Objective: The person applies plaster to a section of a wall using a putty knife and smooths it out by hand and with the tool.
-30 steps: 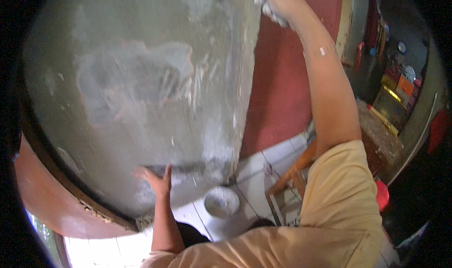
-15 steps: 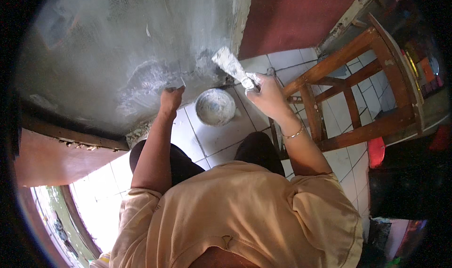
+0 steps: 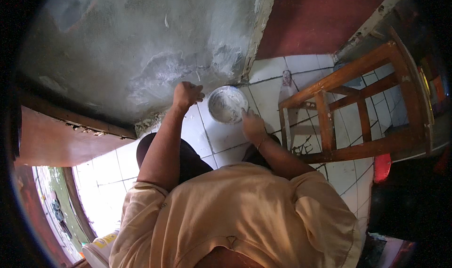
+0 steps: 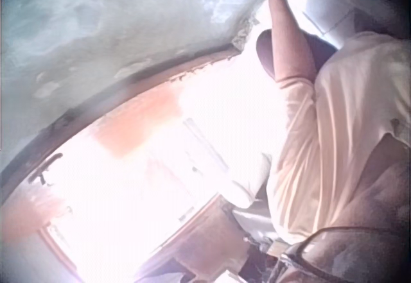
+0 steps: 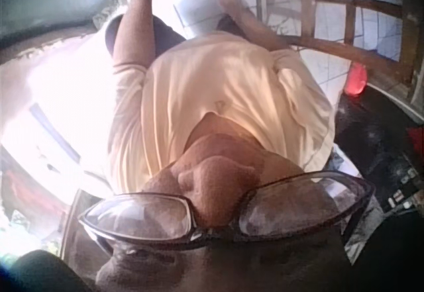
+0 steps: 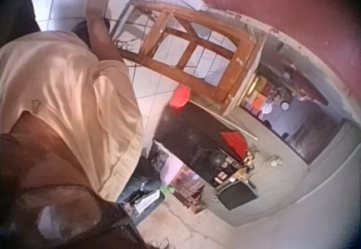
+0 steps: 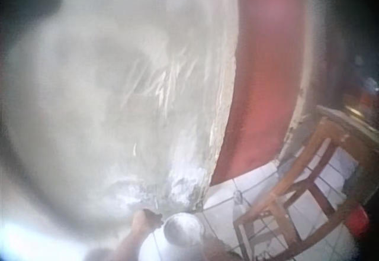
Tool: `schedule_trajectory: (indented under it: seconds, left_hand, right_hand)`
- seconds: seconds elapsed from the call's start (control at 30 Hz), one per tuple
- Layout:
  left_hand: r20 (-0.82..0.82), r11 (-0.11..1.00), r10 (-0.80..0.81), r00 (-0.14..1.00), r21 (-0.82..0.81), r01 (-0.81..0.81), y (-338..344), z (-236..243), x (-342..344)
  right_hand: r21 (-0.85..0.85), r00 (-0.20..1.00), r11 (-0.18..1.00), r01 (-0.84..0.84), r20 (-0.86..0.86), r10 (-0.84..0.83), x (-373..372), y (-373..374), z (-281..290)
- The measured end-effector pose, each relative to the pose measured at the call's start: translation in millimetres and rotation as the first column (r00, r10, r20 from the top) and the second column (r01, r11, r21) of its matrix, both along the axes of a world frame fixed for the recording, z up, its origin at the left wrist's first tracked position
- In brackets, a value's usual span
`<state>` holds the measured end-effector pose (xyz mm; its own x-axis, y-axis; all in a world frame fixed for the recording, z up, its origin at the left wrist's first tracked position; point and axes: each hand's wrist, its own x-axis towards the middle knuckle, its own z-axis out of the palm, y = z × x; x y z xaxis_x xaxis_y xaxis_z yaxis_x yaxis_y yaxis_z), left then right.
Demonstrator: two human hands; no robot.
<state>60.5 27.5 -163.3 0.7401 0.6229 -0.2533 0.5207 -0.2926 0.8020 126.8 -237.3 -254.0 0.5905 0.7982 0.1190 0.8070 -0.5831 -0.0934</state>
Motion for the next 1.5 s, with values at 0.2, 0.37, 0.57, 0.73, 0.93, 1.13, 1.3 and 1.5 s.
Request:
schedule_trajectory:
  seconds: [0.2,0.37,0.57,0.73,0.93,1.13,1.3,1.5]
  left_hand:
    - [0.002,0.992,0.034,0.999,0.124,-0.034,7,-8,4]
    - [-0.062,0.976,0.036,0.997,0.218,-0.022,21,-3,-4]
    - [0.006,0.998,0.064,0.998,0.019,-0.064,29,9,-5]
    - [0.043,0.981,0.195,0.98,-0.009,-0.195,60,-20,-11]
    - [0.13,0.528,0.559,0.819,-0.818,-0.23,37,20,-11]
    - [0.277,0.166,0.865,0.418,-0.945,0.282,61,-1,-2]
    - [0.424,0.223,0.819,0.386,-0.855,0.468,53,11,3]
    - [0.206,0.051,0.903,0.376,-0.922,0.384,59,28,-2]
  right_hand:
    - [-0.004,0.995,1.0,0.013,0.102,-0.013,12,-2,-55]
    - [-0.024,0.999,1.0,-0.003,0.048,0.005,10,-5,-48]
    - [0.014,0.999,0.999,0.048,-0.01,-0.048,18,-1,-36]
    - [-0.229,0.983,0.972,0.047,-0.164,-0.086,24,2,-39]
    - [-0.05,0.856,0.963,0.264,-0.447,-0.258,36,-7,-37]
    - [-0.103,0.818,0.957,0.27,-0.5,-0.285,43,-10,-42]
    - [-0.138,0.781,0.937,0.32,-0.523,-0.343,50,-5,-44]
    - [0.038,0.816,0.96,0.277,-0.536,-0.215,50,2,-45]
